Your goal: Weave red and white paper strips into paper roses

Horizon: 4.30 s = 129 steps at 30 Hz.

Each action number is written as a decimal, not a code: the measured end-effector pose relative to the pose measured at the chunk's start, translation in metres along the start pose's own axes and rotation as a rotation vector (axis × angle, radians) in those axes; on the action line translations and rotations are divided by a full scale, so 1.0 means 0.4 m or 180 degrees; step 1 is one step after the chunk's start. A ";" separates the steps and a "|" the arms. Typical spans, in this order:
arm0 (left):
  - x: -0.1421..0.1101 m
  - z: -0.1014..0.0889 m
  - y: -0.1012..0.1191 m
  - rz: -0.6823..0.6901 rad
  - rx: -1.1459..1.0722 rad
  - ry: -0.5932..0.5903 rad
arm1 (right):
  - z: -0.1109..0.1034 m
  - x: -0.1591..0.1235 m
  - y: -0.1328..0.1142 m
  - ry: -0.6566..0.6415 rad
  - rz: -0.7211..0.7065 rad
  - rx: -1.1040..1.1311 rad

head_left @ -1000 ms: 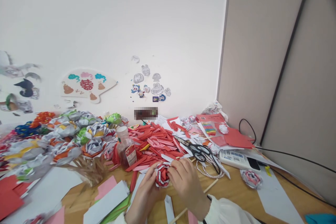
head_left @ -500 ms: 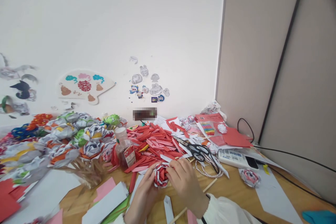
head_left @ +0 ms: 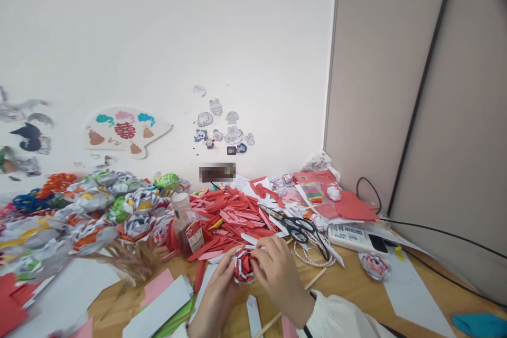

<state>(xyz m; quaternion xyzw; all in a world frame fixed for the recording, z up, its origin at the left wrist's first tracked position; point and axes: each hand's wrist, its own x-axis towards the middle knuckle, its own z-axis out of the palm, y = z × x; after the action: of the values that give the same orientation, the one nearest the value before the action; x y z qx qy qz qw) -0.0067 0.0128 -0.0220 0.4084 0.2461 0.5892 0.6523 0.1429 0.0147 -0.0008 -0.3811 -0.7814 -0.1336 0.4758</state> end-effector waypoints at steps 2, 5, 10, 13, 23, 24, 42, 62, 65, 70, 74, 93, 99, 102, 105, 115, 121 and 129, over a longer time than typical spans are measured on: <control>-0.001 -0.003 -0.001 -0.0043 -0.0030 -0.0008 | -0.004 0.000 -0.002 -0.0068 0.0191 0.0200; -0.002 -0.007 -0.005 -0.0106 -0.0047 -0.0036 | -0.003 -0.002 -0.004 -0.0050 0.0303 0.0324; -0.005 -0.001 -0.002 -0.0193 0.0022 -0.0055 | 0.003 -0.002 -0.002 -0.0007 0.0462 0.0426; -0.008 0.003 0.005 -0.0233 0.0134 0.0045 | 0.004 -0.002 -0.002 0.0041 0.0637 0.0579; -0.014 0.012 0.011 -0.0198 -0.0139 -0.0058 | 0.000 0.000 -0.004 0.0014 0.0669 0.1081; -0.014 0.015 0.014 -0.0170 -0.0162 -0.0049 | -0.002 0.001 -0.003 0.0017 0.0655 0.1105; -0.016 0.033 0.031 -0.0061 -0.0156 0.0135 | -0.024 0.005 -0.005 -0.0020 0.0147 0.0535; -0.010 0.019 0.025 0.0043 -0.0034 0.0130 | -0.023 0.013 0.010 -0.0276 -0.0370 0.0496; -0.010 0.021 0.024 -0.0040 -0.0027 0.0140 | -0.021 0.012 0.007 -0.0175 -0.0354 0.0545; -0.013 0.021 0.021 -0.0078 0.0013 -0.0008 | -0.012 0.008 0.007 -0.0148 -0.0295 0.0533; -0.015 0.026 0.024 -0.0112 -0.0121 -0.0006 | -0.015 0.006 0.009 -0.0211 -0.0358 0.0516; 0.006 -0.016 0.047 -0.0068 -0.1005 -0.0054 | -0.001 -0.002 0.023 0.0150 0.0326 0.1062; 0.011 -0.024 0.077 -0.0260 -0.1146 0.0050 | 0.019 -0.008 0.031 -0.0034 0.0467 0.1083; 0.010 -0.018 0.095 -0.0207 -0.1092 0.0092 | 0.025 -0.011 0.035 -0.0089 0.0450 0.1051; 0.007 -0.006 0.116 -0.0170 -0.1070 0.0098 | 0.035 -0.017 0.040 -0.0154 0.0369 0.1007; 0.021 -0.057 0.155 0.0084 -0.1020 0.1141 | 0.059 -0.039 0.051 -0.0567 0.0480 0.0941; 0.013 -0.059 0.149 0.0141 -0.1013 0.0990 | 0.080 -0.042 0.039 -0.0546 0.0515 0.1026; 0.020 -0.026 0.103 0.0425 -0.1180 0.0662 | 0.114 -0.007 -0.070 -0.0378 0.0894 0.1822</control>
<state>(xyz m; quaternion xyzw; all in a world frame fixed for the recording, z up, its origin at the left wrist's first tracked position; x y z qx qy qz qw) -0.0371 0.0219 0.0076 0.2339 0.1719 0.7052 0.6469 0.0940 0.0207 -0.0220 -0.3430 -0.7534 0.1810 0.5310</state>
